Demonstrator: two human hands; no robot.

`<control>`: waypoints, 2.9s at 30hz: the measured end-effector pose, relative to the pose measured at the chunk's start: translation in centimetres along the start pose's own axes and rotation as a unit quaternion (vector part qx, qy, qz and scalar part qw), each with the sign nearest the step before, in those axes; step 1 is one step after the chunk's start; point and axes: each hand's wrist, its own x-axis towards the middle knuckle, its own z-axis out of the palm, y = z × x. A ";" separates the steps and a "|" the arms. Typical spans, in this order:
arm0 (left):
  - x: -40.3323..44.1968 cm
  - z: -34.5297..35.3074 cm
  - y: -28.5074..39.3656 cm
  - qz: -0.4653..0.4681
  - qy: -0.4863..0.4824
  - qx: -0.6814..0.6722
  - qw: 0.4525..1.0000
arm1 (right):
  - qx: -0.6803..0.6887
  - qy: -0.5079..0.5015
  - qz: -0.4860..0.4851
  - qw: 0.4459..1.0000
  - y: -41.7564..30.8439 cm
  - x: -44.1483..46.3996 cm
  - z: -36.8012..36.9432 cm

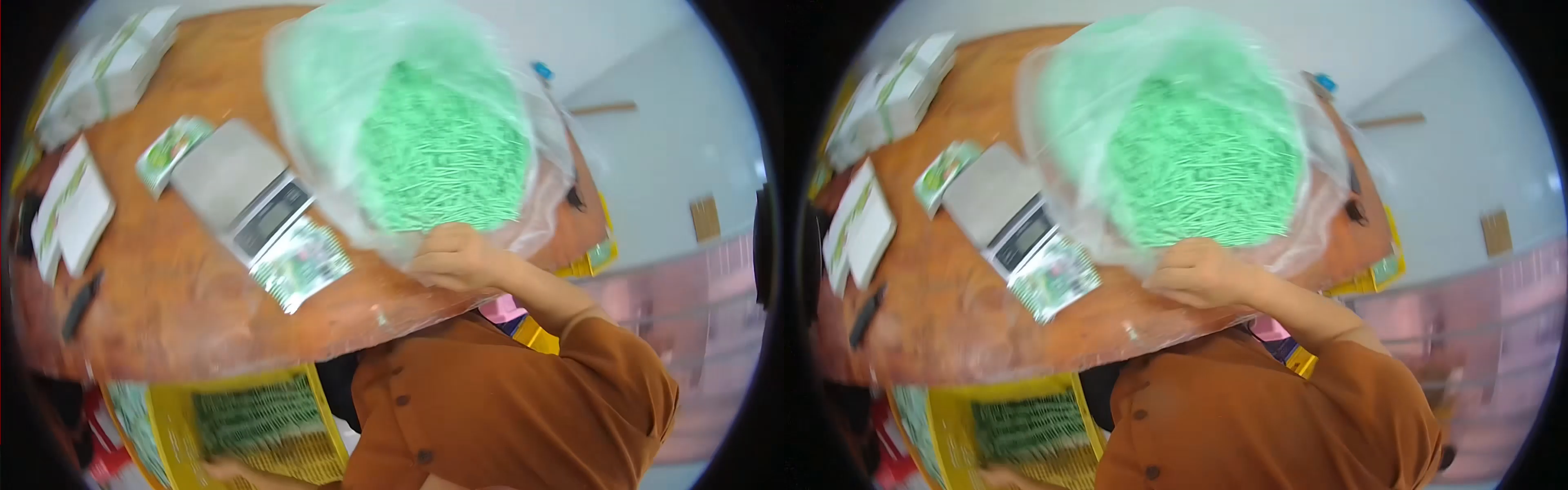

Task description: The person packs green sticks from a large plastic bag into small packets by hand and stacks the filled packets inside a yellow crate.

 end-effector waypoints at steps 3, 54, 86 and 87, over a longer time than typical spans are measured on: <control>-0.5 3.6 -0.6 -0.046 -0.076 -0.025 0.996 | -0.005 0.020 0.017 1.000 1.4 -2.0 0.0; -11.0 -35.5 32.4 0.587 -0.022 -0.499 0.638 | -0.104 -0.122 0.188 0.969 21.2 3.2 -5.8; -21.8 -44.1 61.2 0.631 -0.220 -0.516 0.536 | 0.241 -0.029 0.253 0.936 17.6 -1.5 -7.5; -22.4 -44.1 61.8 0.684 -0.364 -0.365 0.516 | 0.200 -0.019 0.262 0.944 17.7 -1.1 -7.5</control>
